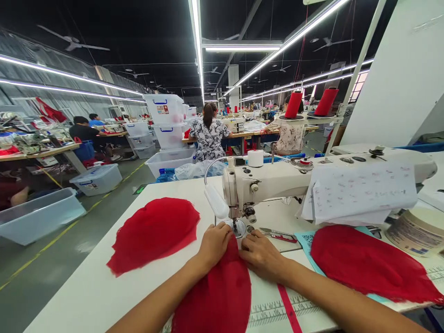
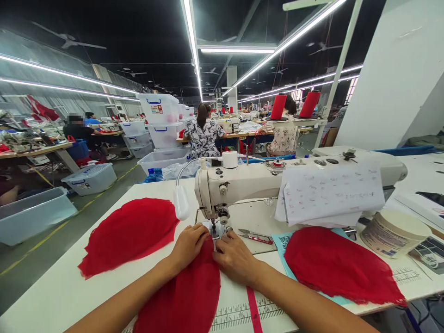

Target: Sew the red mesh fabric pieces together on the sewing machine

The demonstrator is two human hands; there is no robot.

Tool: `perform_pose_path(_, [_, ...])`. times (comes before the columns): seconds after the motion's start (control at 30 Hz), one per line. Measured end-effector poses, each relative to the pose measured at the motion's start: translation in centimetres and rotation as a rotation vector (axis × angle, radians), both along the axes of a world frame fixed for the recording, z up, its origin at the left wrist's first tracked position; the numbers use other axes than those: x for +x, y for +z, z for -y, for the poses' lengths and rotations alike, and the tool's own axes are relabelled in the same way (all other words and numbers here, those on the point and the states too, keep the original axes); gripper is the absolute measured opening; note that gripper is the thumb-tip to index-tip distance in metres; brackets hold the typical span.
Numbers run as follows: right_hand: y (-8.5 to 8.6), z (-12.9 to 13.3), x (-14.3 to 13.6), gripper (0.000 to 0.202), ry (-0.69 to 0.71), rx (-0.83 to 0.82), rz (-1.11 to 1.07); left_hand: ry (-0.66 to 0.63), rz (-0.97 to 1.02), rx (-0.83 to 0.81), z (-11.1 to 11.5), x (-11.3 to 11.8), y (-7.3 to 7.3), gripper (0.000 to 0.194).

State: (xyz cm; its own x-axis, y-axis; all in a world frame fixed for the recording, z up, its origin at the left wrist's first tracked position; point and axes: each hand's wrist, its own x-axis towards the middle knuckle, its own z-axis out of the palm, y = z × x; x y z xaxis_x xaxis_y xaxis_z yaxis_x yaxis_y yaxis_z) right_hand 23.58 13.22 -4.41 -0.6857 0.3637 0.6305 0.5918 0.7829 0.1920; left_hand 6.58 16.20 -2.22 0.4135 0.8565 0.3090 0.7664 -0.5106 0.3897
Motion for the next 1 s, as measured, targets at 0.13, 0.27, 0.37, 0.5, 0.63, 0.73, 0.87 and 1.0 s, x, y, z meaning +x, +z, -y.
perform_pose_path(0.13, [-0.7,-0.3,0.3,0.016,0.0,-0.078,-0.027,-0.01,-0.144,0.022,-0.8,0.0,-0.3,0.02])
perform_pose_path(0.27, [-0.8,-0.4,0.5,0.017,0.008,-0.178,-0.044,0.006,-0.218,0.024,-0.9,-0.1,-0.4,0.012])
perform_pose_path(0.37, [-0.7,-0.5,0.7,0.018,0.013,-0.212,-0.052,0.028,-0.245,0.018,-1.1,-0.1,-0.6,0.011])
perform_pose_path(0.5, [-0.6,-0.5,0.8,0.018,0.012,-0.237,-0.053,0.044,-0.272,0.027,-1.5,0.2,-0.5,0.013])
perform_pose_path(0.63, [-0.6,-0.5,0.8,0.018,0.004,-0.249,-0.041,0.027,-0.287,0.059,-0.9,0.3,0.7,0.009])
perform_pose_path(0.73, [-0.6,-0.5,0.8,0.017,0.003,-0.255,-0.047,-0.051,-0.321,0.108,0.5,0.1,1.7,0.017])
perform_pose_path(0.87, [-0.6,-0.5,0.8,0.015,-0.011,-0.239,-0.039,-0.192,-0.376,0.118,2.5,-0.2,1.3,0.023])
perform_pose_path(1.0, [-0.7,-0.6,0.7,0.015,-0.033,-0.215,-0.025,-0.198,-0.405,0.051,2.9,-1.0,0.2,0.034])
